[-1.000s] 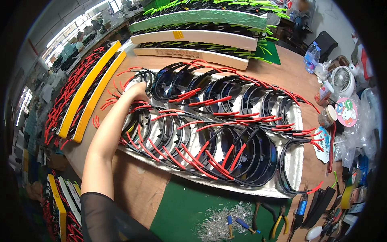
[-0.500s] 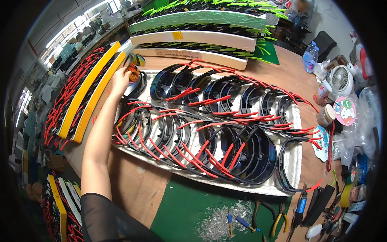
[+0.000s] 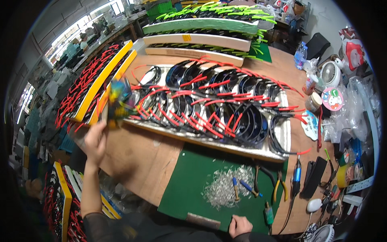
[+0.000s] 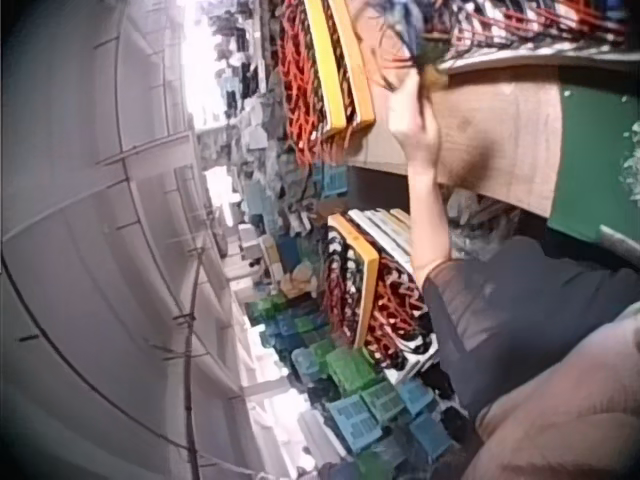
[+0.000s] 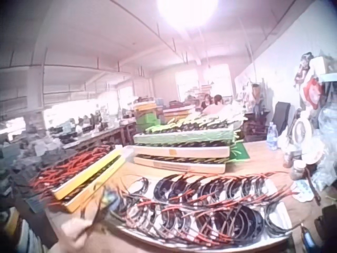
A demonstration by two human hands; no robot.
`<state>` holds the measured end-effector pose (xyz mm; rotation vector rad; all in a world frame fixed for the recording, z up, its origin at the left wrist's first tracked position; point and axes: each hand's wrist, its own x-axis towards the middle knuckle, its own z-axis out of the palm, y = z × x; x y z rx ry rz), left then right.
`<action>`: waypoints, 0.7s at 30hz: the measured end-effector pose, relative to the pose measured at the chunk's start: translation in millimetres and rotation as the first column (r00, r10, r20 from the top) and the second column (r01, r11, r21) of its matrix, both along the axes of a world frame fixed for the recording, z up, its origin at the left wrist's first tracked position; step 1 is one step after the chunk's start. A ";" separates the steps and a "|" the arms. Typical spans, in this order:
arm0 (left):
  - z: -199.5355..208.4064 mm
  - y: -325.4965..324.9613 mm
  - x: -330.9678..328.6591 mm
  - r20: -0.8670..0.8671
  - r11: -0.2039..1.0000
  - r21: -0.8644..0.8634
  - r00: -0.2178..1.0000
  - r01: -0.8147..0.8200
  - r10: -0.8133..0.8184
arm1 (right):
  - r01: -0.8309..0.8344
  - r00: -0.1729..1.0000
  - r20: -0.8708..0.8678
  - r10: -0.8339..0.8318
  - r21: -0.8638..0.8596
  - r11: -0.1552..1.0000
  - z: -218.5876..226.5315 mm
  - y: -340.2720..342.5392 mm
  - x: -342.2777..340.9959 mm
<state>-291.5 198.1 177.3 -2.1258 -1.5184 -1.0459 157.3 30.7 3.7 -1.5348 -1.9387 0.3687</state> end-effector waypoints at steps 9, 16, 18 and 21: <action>-109.0 -108.5 32.8 -0.112 0.900 -0.396 0.964 0.179 -0.241 | -0.076 0.997 -0.017 0.077 0.042 0.996 10.8 1.6 -8.0; -92.9 -95.1 26.2 -0.188 0.957 -0.257 0.964 0.137 -0.189 | -0.073 0.997 -0.019 0.076 0.129 0.989 8.8 -4.7 -8.2; -83.2 -96.0 29.0 -0.135 0.947 -0.273 0.968 0.170 -0.212 | -0.046 0.999 0.003 0.046 0.122 0.991 7.0 -6.7 -7.8; -65.9 -104.8 40.3 -0.129 0.951 -0.220 0.960 0.218 -0.250 | -0.043 0.998 -0.051 0.047 0.078 0.996 11.3 -4.4 -9.0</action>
